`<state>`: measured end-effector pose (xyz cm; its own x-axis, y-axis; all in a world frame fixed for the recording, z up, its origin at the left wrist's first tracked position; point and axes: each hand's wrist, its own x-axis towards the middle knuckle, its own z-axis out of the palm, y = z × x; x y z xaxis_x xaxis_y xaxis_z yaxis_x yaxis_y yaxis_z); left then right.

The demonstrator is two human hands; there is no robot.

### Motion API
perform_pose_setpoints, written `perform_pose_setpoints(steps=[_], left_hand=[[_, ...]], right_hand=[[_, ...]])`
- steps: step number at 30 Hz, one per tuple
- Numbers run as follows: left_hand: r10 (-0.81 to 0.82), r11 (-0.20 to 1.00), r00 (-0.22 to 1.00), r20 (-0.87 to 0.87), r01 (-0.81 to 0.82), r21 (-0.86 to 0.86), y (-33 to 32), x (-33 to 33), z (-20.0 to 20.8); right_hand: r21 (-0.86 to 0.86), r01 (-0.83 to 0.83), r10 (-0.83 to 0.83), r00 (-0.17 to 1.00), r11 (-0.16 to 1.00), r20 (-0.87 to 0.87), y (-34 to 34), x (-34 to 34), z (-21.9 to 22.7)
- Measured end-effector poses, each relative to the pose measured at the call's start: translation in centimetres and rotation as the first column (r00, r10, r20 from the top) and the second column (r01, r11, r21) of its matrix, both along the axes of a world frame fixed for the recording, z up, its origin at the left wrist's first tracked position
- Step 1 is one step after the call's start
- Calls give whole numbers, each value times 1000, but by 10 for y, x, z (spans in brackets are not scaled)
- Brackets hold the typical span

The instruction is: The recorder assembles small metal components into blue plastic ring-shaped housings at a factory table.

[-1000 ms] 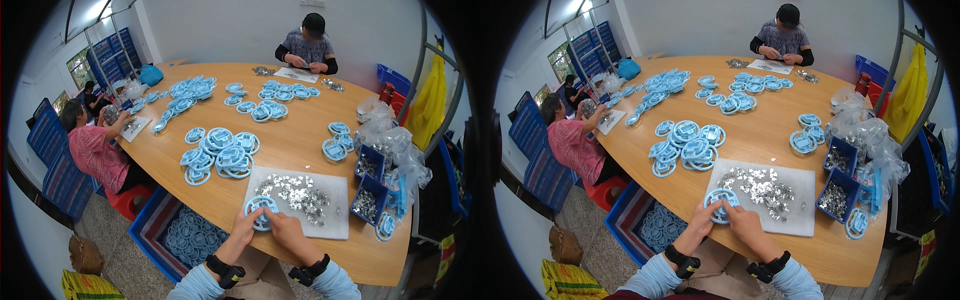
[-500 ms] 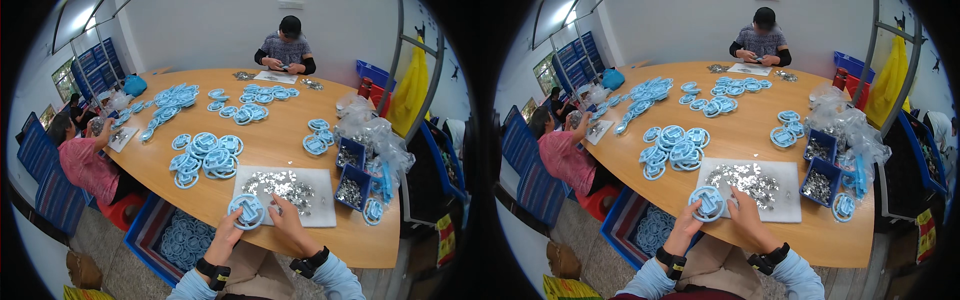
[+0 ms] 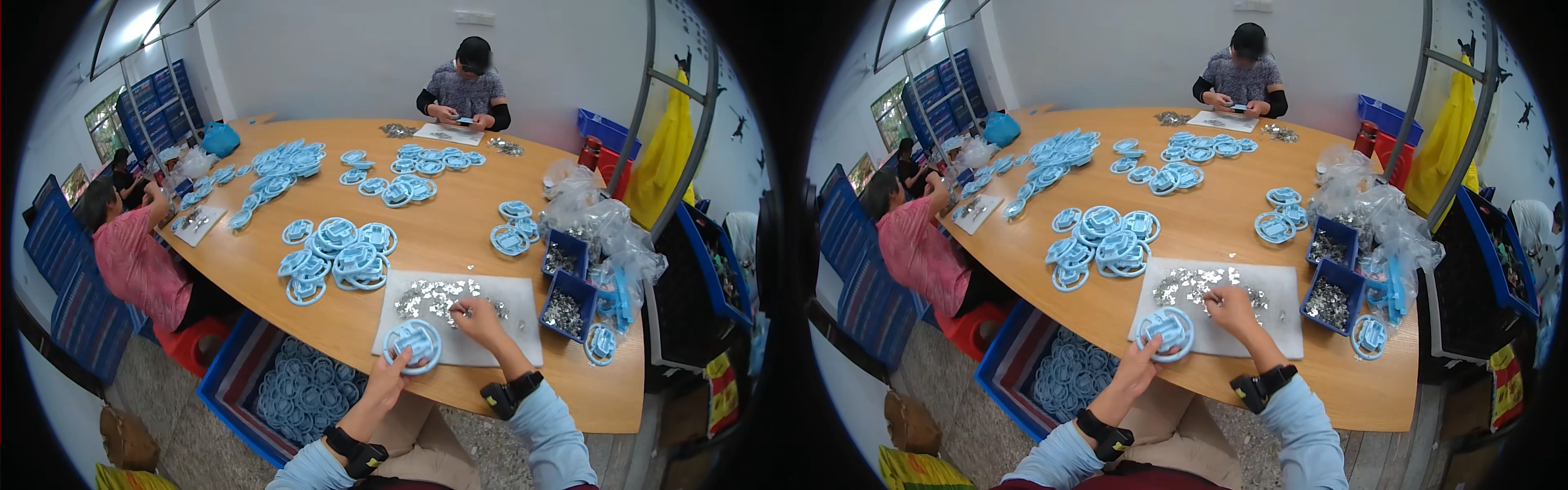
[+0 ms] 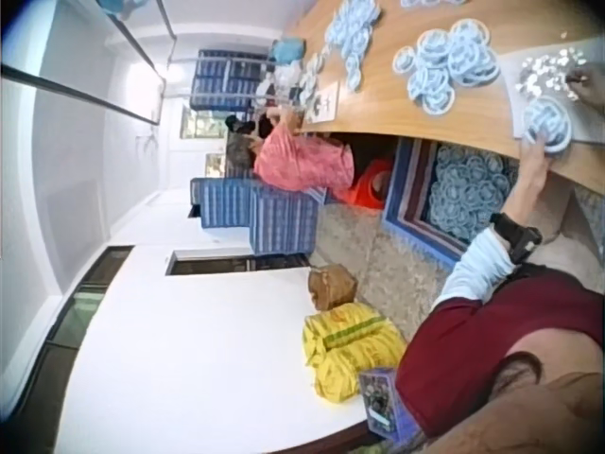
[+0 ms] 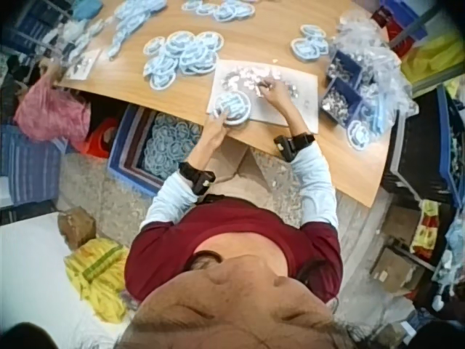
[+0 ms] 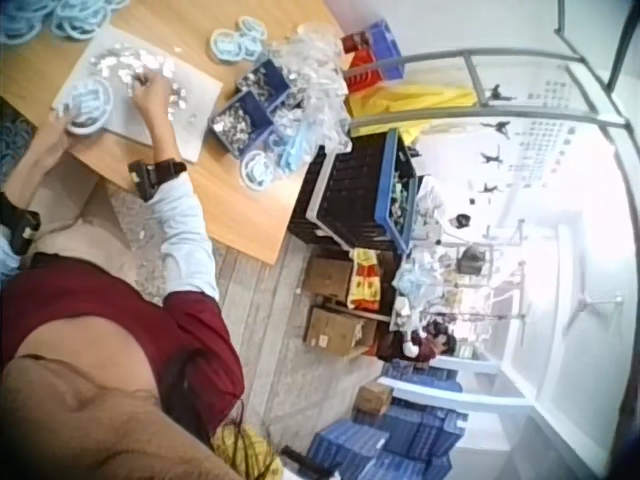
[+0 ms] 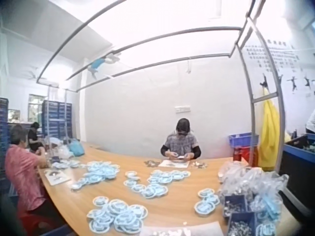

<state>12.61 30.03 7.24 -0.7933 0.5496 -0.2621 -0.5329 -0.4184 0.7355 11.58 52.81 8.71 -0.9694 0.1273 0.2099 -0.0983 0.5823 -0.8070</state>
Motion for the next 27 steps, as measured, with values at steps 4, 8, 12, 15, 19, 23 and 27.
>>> perform_pose_setpoints(steps=[4, 8, 12, 15, 19, 23, 27], left_hand=[[-127, 986, 992, 17, 128, -109, 10, 14, 3], [-604, 657, 788, 116, 575, -487, -33, -5, 14], [-637, 615, 674, -374, 151, -774, -47, -29, 17], [-580, 761, 75, -811, -304, -573, -23, -49, 31], [-721, 674, -34, -692, -265, -689, 2, -60, 32], [-776, 616, -41, -629, -262, -743, 3, -61, 24], [-692, 645, 78, -717, -378, -664, 9, -53, 17]], right_hand=[[327, 38, -42, 999, 944, 3, -4, -27, 5], [561, -48, 49, 999, 826, 15, -17, -37, 5], [690, -75, 23, 996, 720, 84, -23, -45, 7], [685, -72, 38, 997, 725, 65, -16, -55, -2], [525, -54, -3, 994, 849, 107, -12, -46, 16], [-9, 75, -71, 972, 997, 223, -5, -11, 24], [49, 136, -145, 954, 989, 264, 3, 26, 2]])
